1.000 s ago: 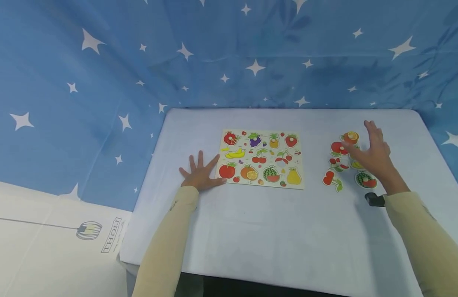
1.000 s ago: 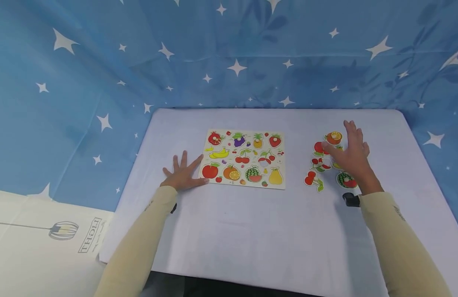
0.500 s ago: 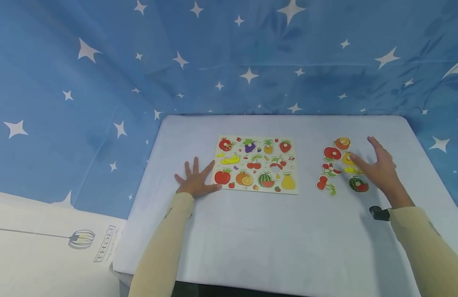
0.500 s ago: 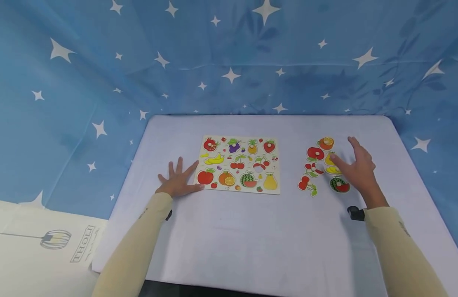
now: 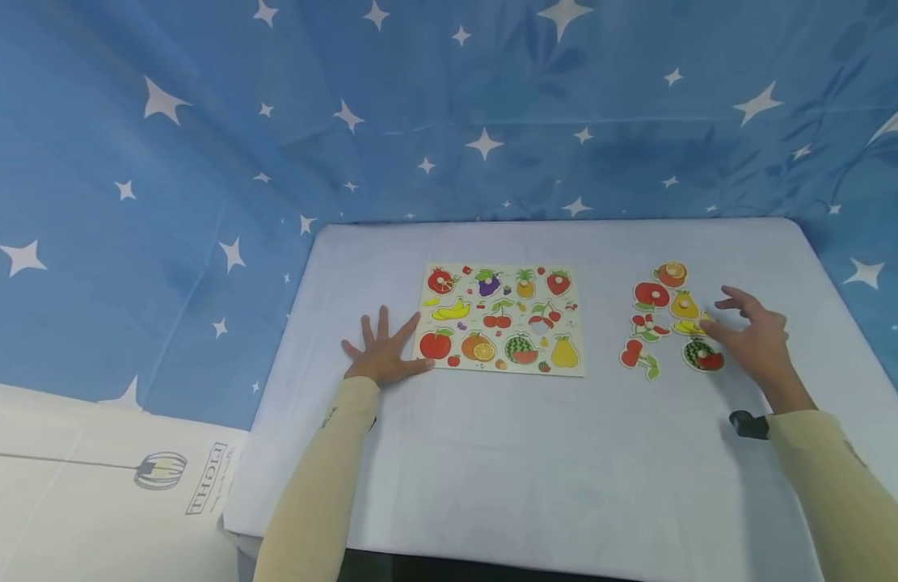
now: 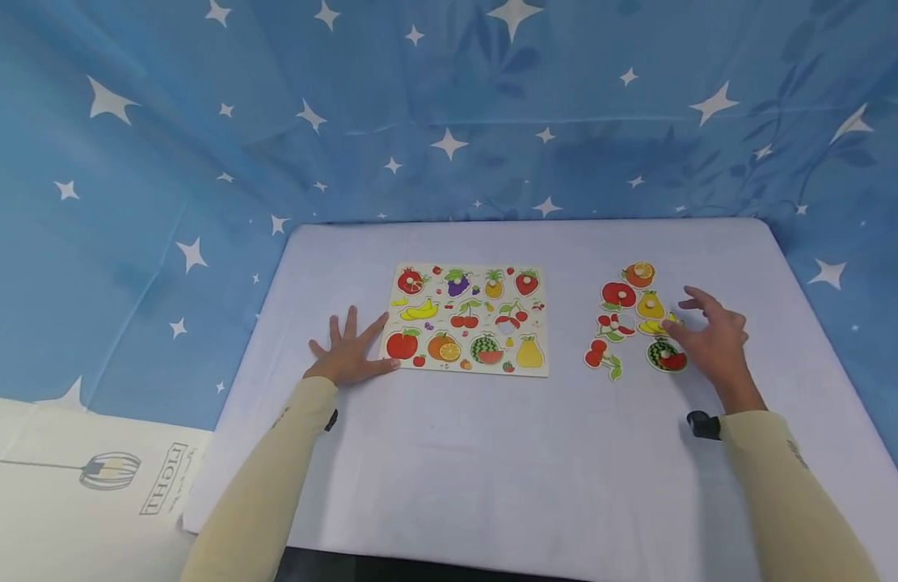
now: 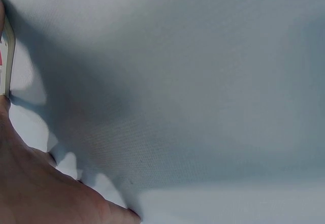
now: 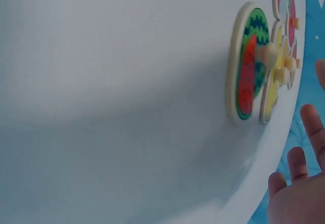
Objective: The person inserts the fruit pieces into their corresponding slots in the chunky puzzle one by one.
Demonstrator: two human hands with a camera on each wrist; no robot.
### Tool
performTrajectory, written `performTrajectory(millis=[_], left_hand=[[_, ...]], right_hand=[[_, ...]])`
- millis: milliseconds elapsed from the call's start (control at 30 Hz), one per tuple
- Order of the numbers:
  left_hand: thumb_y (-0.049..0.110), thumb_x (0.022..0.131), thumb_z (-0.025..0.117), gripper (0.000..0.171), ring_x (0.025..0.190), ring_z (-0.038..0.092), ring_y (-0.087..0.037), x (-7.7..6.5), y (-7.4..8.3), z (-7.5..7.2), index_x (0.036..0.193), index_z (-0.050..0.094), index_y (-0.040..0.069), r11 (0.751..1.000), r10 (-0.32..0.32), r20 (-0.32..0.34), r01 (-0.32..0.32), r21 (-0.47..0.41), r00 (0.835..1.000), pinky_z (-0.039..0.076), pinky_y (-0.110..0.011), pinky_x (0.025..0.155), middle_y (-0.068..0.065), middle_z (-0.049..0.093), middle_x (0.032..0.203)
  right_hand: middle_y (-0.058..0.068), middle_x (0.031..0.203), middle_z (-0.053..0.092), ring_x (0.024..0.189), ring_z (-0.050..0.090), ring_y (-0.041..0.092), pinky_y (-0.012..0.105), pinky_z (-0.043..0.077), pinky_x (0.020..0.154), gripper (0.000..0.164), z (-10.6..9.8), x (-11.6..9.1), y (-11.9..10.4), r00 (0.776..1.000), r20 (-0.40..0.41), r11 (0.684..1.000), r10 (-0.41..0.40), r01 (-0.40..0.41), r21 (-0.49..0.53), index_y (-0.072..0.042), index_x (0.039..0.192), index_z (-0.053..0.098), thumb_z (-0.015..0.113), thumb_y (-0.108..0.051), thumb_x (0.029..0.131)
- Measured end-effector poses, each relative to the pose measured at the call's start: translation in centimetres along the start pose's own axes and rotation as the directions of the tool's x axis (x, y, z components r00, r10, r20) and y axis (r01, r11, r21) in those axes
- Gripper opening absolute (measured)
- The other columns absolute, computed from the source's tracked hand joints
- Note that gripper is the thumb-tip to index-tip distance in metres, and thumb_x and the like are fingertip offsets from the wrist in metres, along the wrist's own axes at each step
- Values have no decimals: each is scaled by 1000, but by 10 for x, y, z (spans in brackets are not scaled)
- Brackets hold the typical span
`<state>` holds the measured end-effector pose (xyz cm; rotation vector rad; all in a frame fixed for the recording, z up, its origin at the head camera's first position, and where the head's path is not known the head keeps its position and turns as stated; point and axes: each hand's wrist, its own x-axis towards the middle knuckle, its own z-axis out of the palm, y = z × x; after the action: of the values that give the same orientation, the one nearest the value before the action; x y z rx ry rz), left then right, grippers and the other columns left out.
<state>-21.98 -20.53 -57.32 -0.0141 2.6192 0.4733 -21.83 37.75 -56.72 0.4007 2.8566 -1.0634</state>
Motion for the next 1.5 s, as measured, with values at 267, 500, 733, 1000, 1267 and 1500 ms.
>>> performTrajectory(millis=[267, 500, 733, 1000, 1267, 1500], left_hand=[[65, 90, 75, 106, 158, -22, -50, 0, -2, 0, 173, 15, 39, 1000, 3, -1, -3, -15, 1000, -8, -86, 112, -16, -19, 177], [68, 90, 73, 107, 158, -24, -48, 2, -4, 0, 172, 11, 42, 1000, -14, 7, 14, 6, 1000, -8, -85, 113, -13, -23, 177], [68, 89, 73, 106, 158, -22, -49, -1, 0, -3, 173, 14, 41, 1000, -6, -4, 6, 4, 1000, -6, -85, 113, -14, -20, 177], [69, 89, 72, 106, 158, -23, -48, 2, -1, -4, 172, 12, 42, 1000, -9, 4, 9, 10, 1000, -7, -85, 113, -13, -22, 177], [68, 89, 73, 106, 158, -23, -49, 0, -2, -4, 172, 13, 41, 1000, -13, 3, 13, 6, 1000, -7, -85, 113, -14, -22, 177], [67, 89, 75, 106, 158, -21, -49, 1, 1, 0, 172, 15, 41, 1000, -11, 1, 11, 3, 1000, -6, -85, 113, -14, -19, 177]], right_hand=[[39, 149, 48, 151, 15, 61, 82, 10, 117, 68, 9, 3, 2, 999, 12, 999, 42, -41, -11, 4, 164, 31, 63, -19, 108], [38, 144, 52, 146, 19, 60, 80, 15, 116, 64, 15, 7, 1, 999, 6, 999, 44, -44, -25, 5, 161, 36, 62, -20, 109], [37, 144, 53, 140, 25, 57, 74, 32, 111, 56, 19, 8, -2, 997, -34, 997, 63, -64, -36, 6, 158, 42, 60, -16, 110], [37, 142, 53, 134, 32, 51, 66, 43, 106, 56, 25, 8, -3, 998, -43, 999, 35, -35, 6, 5, 160, 39, 59, -11, 109], [35, 144, 50, 132, 33, 49, 55, 49, 96, 56, 25, 9, -10, 997, -44, 998, 58, -58, -10, 3, 160, 40, 59, -15, 111], [35, 143, 53, 135, 33, 49, 59, 44, 100, 56, 31, 7, -21, 998, -54, 999, 16, -14, 31, 4, 159, 42, 61, -14, 109]])
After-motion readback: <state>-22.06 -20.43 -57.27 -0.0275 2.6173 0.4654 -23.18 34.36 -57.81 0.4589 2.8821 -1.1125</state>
